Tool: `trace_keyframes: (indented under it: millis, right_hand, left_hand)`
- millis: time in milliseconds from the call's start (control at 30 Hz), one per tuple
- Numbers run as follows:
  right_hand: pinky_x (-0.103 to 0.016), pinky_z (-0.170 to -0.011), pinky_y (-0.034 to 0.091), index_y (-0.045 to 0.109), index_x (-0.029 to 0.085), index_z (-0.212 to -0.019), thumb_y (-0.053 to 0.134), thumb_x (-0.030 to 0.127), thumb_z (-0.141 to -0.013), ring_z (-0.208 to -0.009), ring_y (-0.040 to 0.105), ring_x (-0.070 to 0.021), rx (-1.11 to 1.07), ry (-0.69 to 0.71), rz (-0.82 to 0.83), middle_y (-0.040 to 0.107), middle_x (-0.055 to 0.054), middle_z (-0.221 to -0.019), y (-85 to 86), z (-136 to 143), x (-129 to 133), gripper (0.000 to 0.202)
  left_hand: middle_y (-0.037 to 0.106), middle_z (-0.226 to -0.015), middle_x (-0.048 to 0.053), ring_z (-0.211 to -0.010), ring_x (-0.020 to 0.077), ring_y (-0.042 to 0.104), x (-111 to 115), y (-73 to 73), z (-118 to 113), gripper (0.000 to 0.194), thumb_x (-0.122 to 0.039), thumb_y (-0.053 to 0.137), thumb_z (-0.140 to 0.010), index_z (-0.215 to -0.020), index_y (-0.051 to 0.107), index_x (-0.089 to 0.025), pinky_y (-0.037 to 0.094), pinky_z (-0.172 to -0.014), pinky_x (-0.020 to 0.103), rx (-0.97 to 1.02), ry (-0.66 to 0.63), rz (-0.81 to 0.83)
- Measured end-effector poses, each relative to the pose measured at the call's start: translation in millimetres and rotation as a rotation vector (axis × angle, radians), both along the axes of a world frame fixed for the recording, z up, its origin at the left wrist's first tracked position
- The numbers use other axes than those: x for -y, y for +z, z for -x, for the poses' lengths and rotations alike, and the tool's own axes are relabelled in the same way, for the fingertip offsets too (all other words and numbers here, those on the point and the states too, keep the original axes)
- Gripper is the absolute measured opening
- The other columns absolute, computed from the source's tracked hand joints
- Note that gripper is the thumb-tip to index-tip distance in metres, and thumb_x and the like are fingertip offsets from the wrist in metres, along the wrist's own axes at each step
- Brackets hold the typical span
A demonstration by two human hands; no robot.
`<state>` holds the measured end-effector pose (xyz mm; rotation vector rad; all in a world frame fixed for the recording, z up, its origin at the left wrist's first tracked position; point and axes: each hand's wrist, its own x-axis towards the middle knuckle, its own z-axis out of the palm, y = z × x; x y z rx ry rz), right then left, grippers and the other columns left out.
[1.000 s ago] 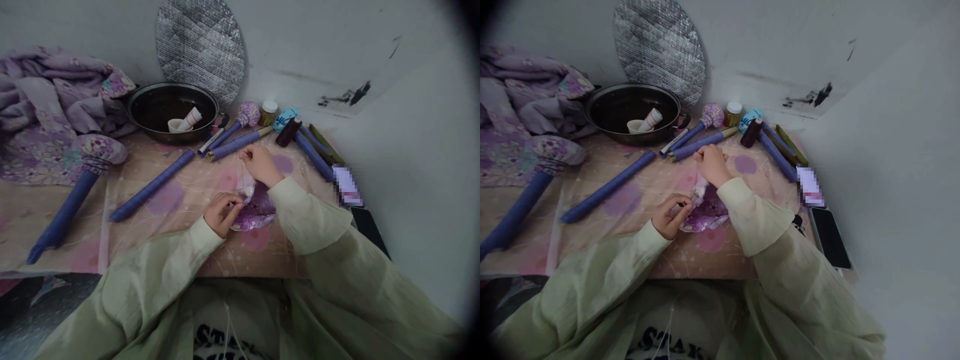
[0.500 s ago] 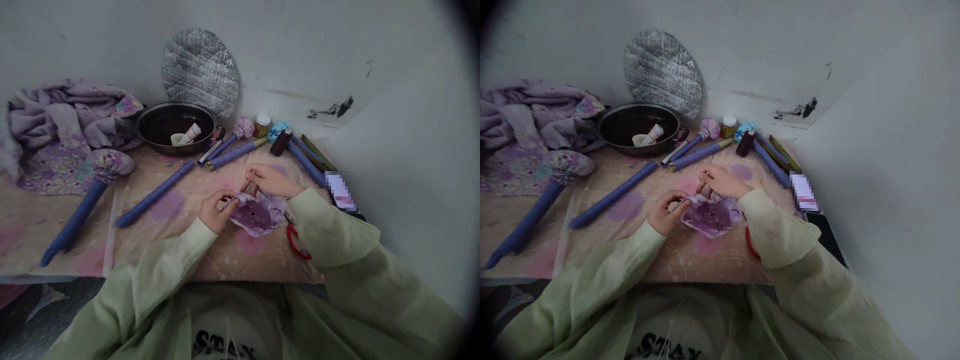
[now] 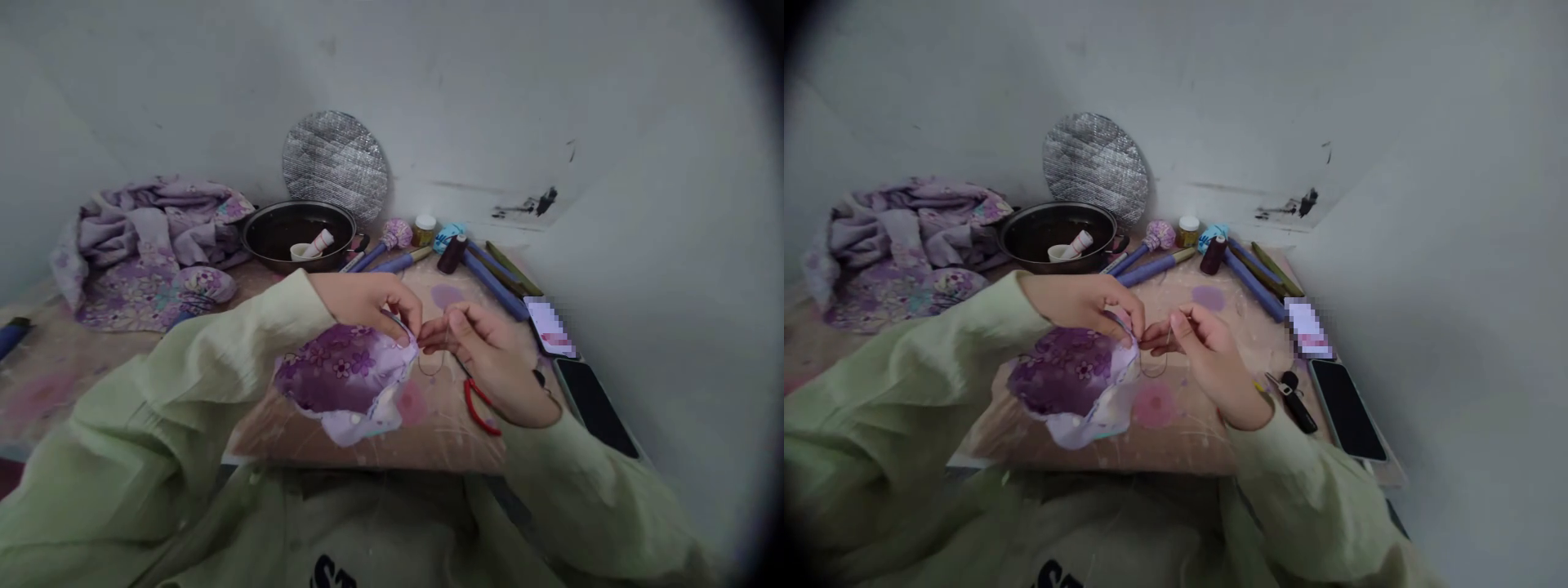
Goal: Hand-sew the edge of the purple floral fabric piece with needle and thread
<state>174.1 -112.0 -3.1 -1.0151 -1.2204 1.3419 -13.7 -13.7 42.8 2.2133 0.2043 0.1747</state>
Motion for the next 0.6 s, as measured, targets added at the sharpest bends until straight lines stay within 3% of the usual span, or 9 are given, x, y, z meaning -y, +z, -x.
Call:
trace_keyframes:
  millis: [133,233,300,400,500,600]
  right_hand:
    - [-0.04,-0.074,0.057,0.058,0.023,-0.076,0.071,0.054,-0.071,-0.073,0.072,-0.0212,-0.183,-0.16,0.188,0.075,-0.003,-0.08,-51.3,9.0,-0.4,0.034]
    - [-0.042,-0.077,0.057,0.057,0.023,-0.074,0.072,0.053,-0.07,-0.076,0.073,-0.0227,-0.246,-0.201,0.234,0.076,-0.004,-0.082,-72.4,11.4,3.1,0.033]
    - [-0.042,-0.079,0.056,0.058,0.024,-0.074,0.071,0.052,-0.072,-0.077,0.072,-0.0219,-0.254,-0.23,0.23,0.076,-0.003,-0.082,-77.9,9.9,4.7,0.031]
    - [-0.041,-0.081,0.055,0.059,0.024,-0.075,0.069,0.05,-0.076,-0.078,0.072,-0.0208,-0.216,-0.265,0.193,0.076,-0.002,-0.082,-80.2,6.5,5.1,0.028]
    - [-0.042,-0.082,0.055,0.059,0.024,-0.076,0.067,0.049,-0.079,-0.08,0.072,-0.0217,-0.192,-0.248,0.171,0.075,-0.002,-0.083,-82.3,7.2,5.9,0.026]
    - [-0.043,-0.081,0.056,0.058,0.025,-0.079,0.064,0.048,-0.082,-0.085,0.072,-0.0233,-0.204,-0.227,0.16,0.075,-0.003,-0.085,-84.3,13.3,8.6,0.024]
  left_hand:
    - [0.073,-0.073,0.0,-0.07,0.0145,0.068,-18.0,-48.8,-13.1,0.013,-0.009,0.074,-0.069,-0.073,0.07,-0.02,0.052,-0.069,0.024,0.053,0.114,-0.187]
    - [0.072,-0.092,0.007,-0.09,0.0212,0.066,-16.2,-70.4,-1.6,0.024,-0.017,0.081,-0.063,-0.084,0.069,-0.019,0.049,-0.084,0.033,0.098,0.248,-0.255]
    - [0.07,-0.096,0.007,-0.093,0.0226,0.064,-5.9,-72.9,11.8,0.027,-0.024,0.08,-0.066,-0.089,0.068,-0.018,0.048,-0.086,0.035,0.146,0.437,-0.395]
    - [0.068,-0.082,0.006,-0.075,0.0185,0.061,22.2,-74.3,25.3,0.013,-0.028,0.064,-0.083,-0.084,0.065,-0.015,0.048,-0.072,0.031,0.189,0.714,-0.45]
    - [0.07,-0.079,0.003,-0.068,0.0157,0.063,53.5,-87.4,20.4,0.013,-0.028,0.058,-0.088,-0.088,0.066,-0.017,0.048,-0.064,0.027,0.164,0.706,-0.39]
    - [0.07,-0.098,0.009,-0.088,0.0221,0.066,68.2,-104.2,3.9,0.025,-0.034,0.063,-0.085,-0.102,0.063,-0.015,0.052,-0.079,0.034,0.17,0.727,-0.369]
